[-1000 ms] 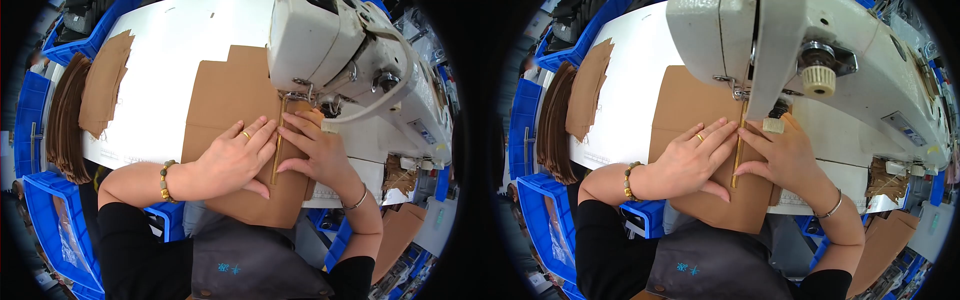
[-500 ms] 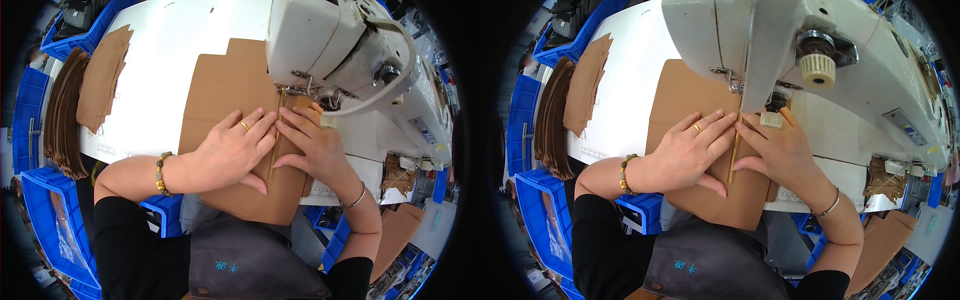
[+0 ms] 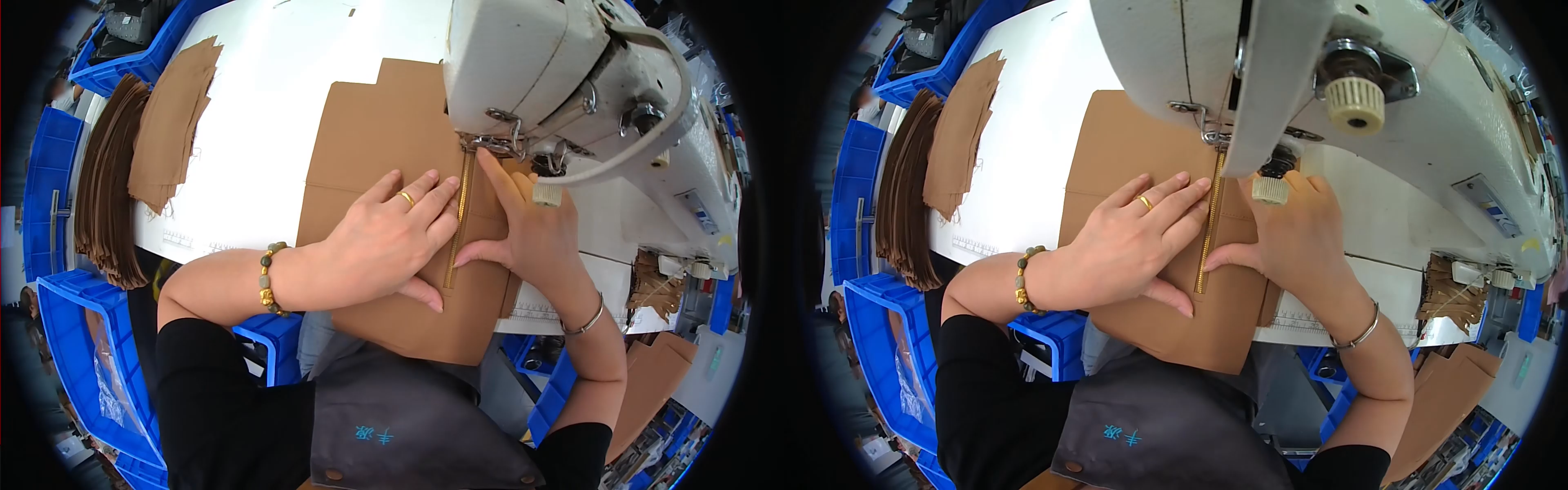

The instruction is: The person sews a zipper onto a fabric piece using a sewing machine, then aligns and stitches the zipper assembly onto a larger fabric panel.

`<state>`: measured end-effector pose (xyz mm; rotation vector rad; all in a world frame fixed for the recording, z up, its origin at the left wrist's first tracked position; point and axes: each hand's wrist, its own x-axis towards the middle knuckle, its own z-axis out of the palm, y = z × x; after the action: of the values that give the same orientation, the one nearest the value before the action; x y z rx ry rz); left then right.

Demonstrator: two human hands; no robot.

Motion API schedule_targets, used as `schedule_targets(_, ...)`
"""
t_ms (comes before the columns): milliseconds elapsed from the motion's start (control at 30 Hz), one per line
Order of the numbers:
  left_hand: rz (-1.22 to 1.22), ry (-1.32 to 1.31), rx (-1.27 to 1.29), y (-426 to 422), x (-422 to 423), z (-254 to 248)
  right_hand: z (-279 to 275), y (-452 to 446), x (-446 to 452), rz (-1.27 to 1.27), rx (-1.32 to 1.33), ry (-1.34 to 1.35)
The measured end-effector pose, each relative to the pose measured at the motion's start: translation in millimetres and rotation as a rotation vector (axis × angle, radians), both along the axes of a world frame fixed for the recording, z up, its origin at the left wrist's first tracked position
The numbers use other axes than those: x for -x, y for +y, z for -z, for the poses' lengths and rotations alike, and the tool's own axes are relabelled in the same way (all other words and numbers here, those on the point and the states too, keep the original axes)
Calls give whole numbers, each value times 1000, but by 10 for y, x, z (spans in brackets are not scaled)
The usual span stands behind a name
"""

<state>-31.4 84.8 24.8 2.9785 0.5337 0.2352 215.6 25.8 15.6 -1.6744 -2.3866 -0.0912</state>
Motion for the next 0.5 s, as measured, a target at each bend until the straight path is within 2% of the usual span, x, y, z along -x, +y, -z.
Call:
schedule_targets(133, -2, 1, -13, -8, -9, 1, -17, -24, 17, -1, 25, -54)
schedule_targets(233, -5, -7, -19, -17, -8, 12, 24, -20, -1, -163, -70, 43)
schedule_targets(500, -19, -38, -41, -74, 15, 52, 11, -54, 0, -249, 48, 126)
